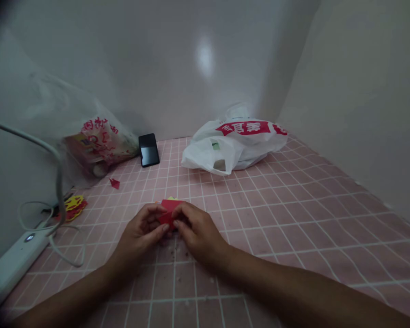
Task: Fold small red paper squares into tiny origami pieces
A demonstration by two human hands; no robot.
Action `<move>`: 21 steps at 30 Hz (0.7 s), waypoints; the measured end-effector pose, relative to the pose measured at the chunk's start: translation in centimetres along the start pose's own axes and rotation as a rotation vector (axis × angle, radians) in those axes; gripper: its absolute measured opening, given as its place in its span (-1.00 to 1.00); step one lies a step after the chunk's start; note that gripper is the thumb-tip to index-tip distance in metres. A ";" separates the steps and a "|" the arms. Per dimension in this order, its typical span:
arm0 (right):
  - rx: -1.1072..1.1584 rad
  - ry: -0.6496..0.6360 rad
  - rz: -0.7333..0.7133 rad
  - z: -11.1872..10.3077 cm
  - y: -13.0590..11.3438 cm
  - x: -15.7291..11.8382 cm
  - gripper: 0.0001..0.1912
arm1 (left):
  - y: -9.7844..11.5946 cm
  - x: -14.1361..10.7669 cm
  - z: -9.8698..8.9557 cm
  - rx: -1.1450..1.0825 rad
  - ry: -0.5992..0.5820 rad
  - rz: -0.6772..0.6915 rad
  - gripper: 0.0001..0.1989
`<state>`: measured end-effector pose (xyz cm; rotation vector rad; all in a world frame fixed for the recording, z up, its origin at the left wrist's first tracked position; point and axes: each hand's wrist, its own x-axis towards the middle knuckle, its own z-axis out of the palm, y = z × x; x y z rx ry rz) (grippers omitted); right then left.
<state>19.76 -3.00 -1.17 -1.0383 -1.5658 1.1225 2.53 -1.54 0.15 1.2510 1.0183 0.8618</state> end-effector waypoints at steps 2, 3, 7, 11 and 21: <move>0.045 0.007 0.022 0.1 0.1 0.0 -0.89 | 0.0 0.0 -0.1 0.009 0.007 0.023 -0.74; 0.084 0.012 0.040 0.1 0.1 0.0 -0.90 | 0.0 0.1 -0.1 0.019 0.011 0.041 -0.74; 0.292 0.025 0.134 0.3 -0.1 0.2 -0.94 | 0.1 0.1 -0.2 0.075 0.019 0.095 -0.79; 0.407 0.007 0.195 0.5 0.0 0.5 -0.89 | 0.5 0.0 -0.1 0.087 0.010 0.046 -0.82; 0.491 -0.016 0.217 0.5 0.2 0.6 -0.81 | 0.1 0.2 -0.3 0.102 -0.043 0.019 -0.86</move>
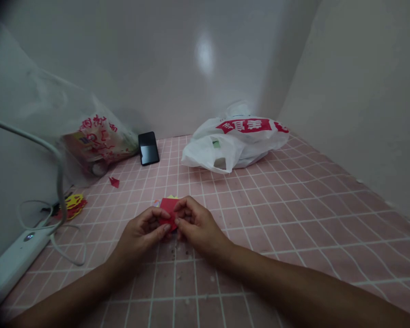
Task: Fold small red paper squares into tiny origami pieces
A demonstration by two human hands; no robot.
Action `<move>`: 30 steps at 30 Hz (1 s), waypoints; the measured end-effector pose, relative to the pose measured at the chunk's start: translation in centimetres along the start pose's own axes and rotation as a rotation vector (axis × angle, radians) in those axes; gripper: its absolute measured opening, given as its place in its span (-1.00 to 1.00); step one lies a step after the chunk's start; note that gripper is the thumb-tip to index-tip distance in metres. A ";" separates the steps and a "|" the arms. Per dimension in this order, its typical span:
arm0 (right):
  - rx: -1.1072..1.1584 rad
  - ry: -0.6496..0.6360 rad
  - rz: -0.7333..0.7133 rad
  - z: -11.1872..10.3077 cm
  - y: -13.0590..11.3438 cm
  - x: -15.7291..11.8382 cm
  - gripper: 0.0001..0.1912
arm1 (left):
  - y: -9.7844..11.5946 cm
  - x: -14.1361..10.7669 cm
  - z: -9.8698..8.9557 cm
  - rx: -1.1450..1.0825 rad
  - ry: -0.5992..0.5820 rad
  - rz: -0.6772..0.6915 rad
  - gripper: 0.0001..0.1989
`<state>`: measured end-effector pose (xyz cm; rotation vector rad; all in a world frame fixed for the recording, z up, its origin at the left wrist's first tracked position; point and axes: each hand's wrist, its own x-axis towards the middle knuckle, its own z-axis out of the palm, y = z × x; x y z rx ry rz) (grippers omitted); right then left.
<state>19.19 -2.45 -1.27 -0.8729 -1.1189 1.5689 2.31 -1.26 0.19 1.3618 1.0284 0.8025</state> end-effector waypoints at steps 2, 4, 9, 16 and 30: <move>-0.004 -0.011 -0.014 0.0 0.0 0.0 -0.82 | 0.0 0.0 0.0 0.014 -0.004 -0.004 -0.87; -0.010 -0.022 -0.034 0.1 0.1 -0.1 -0.83 | 0.1 0.0 0.0 0.014 -0.001 -0.024 -0.87; -0.027 -0.040 -0.054 0.1 0.2 -0.1 -0.86 | 0.2 0.0 0.1 -0.013 -0.016 -0.037 -0.88; -0.097 -0.035 -0.094 0.1 0.1 -0.3 -0.91 | 0.3 -0.1 -0.1 0.073 -0.028 -0.003 -0.89; -0.212 -0.025 -0.142 -0.1 0.4 -0.5 -0.88 | 0.4 -0.1 -0.1 0.156 -0.012 0.006 -0.89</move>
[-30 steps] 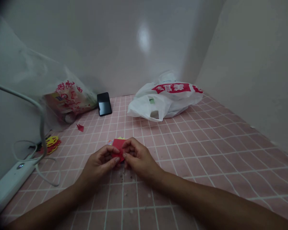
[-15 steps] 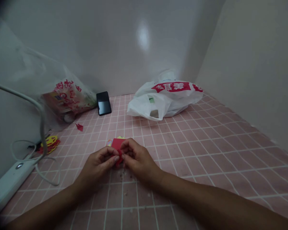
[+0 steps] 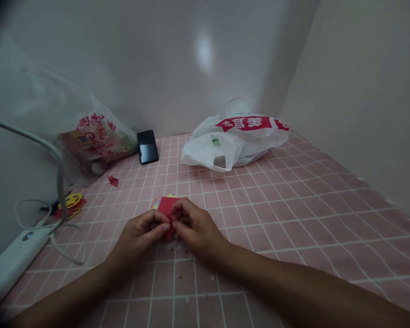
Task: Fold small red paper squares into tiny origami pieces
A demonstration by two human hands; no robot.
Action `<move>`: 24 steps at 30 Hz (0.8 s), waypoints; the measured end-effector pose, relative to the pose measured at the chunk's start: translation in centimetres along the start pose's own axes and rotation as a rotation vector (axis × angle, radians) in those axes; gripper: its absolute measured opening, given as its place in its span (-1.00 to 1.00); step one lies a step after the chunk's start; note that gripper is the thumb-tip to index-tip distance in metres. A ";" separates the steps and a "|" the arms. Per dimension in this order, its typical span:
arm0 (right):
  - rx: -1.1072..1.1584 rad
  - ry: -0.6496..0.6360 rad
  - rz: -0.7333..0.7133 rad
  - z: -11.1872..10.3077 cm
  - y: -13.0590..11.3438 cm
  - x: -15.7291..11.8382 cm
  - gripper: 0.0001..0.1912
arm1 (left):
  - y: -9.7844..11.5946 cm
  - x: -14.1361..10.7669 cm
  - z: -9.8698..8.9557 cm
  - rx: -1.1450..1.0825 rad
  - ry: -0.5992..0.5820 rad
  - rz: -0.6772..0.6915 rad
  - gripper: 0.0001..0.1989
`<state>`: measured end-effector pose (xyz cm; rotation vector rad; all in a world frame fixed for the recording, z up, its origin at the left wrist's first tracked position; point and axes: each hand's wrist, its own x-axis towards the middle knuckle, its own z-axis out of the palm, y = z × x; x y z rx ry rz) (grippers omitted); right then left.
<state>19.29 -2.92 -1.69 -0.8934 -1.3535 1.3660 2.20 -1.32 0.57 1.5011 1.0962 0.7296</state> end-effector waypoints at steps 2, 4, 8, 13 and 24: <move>-0.026 0.003 -0.017 0.0 0.1 0.0 -0.88 | 0.1 0.0 0.0 0.022 -0.006 0.008 -0.90; -0.032 0.006 -0.028 0.0 0.1 0.0 -0.87 | 0.1 0.0 0.0 0.057 -0.004 0.022 -0.90; -0.066 0.001 -0.033 0.1 -0.2 -0.1 -0.85 | 0.3 0.0 -0.2 0.158 0.009 0.057 -0.92; -0.178 -0.007 -0.037 0.0 -0.7 -0.1 -0.90 | 0.6 0.0 -0.3 0.244 0.009 0.115 -0.86; -0.081 -0.016 -0.040 -0.1 -0.4 -0.1 -0.89 | 0.0 0.0 -0.1 0.022 -0.002 0.043 -0.88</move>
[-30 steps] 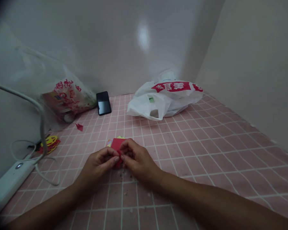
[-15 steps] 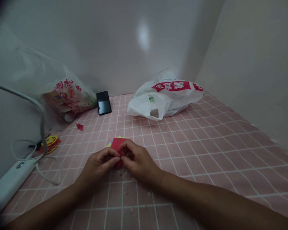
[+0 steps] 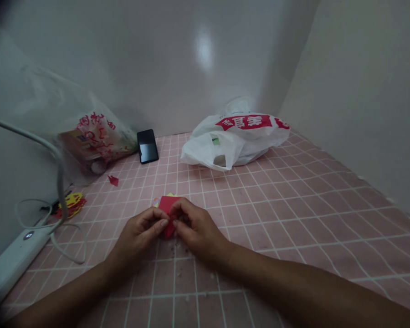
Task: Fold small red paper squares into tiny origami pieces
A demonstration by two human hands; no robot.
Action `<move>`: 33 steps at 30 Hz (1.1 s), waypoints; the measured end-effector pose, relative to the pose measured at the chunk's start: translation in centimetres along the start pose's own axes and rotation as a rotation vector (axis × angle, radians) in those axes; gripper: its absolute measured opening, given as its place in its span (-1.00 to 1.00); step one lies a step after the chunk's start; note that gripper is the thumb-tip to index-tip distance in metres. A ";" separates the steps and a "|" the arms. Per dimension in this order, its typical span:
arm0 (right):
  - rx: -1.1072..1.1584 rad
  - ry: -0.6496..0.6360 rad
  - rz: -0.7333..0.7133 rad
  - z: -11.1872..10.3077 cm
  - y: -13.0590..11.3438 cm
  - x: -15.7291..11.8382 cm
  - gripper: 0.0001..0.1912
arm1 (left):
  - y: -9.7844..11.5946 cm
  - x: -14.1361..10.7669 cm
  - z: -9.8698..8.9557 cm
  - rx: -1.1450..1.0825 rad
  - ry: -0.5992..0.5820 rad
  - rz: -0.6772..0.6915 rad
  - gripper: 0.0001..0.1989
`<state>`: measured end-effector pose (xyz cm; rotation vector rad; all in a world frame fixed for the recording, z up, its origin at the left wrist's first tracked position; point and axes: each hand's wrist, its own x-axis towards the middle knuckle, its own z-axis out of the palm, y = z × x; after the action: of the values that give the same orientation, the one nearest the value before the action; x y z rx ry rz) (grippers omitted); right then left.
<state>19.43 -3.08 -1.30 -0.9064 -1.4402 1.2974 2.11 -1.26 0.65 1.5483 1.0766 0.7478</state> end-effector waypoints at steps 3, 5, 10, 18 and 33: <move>0.016 -0.010 0.001 -0.1 -0.2 0.0 -0.89 | -0.1 0.0 0.0 -0.036 0.009 0.005 -0.89; 0.027 -0.014 0.006 -0.1 -0.1 -0.1 -0.89 | -0.2 0.0 0.0 -0.075 0.015 -0.012 -0.91; 0.073 -0.022 0.018 -0.1 0.3 0.0 -0.87 | -0.4 0.0 -0.1 -0.121 0.012 -0.026 -0.89; 0.126 -0.021 0.009 0.1 0.1 0.1 -0.86 | 0.1 0.1 0.1 -0.103 0.022 -0.039 -0.91; -0.059 -0.002 0.071 0.0 0.1 0.1 -0.91 | -0.3 -0.1 0.0 0.127 0.072 0.110 -0.94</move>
<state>19.42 -2.94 -1.37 -1.0038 -1.4664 1.3144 2.01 -1.32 0.37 1.7108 1.1173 0.8289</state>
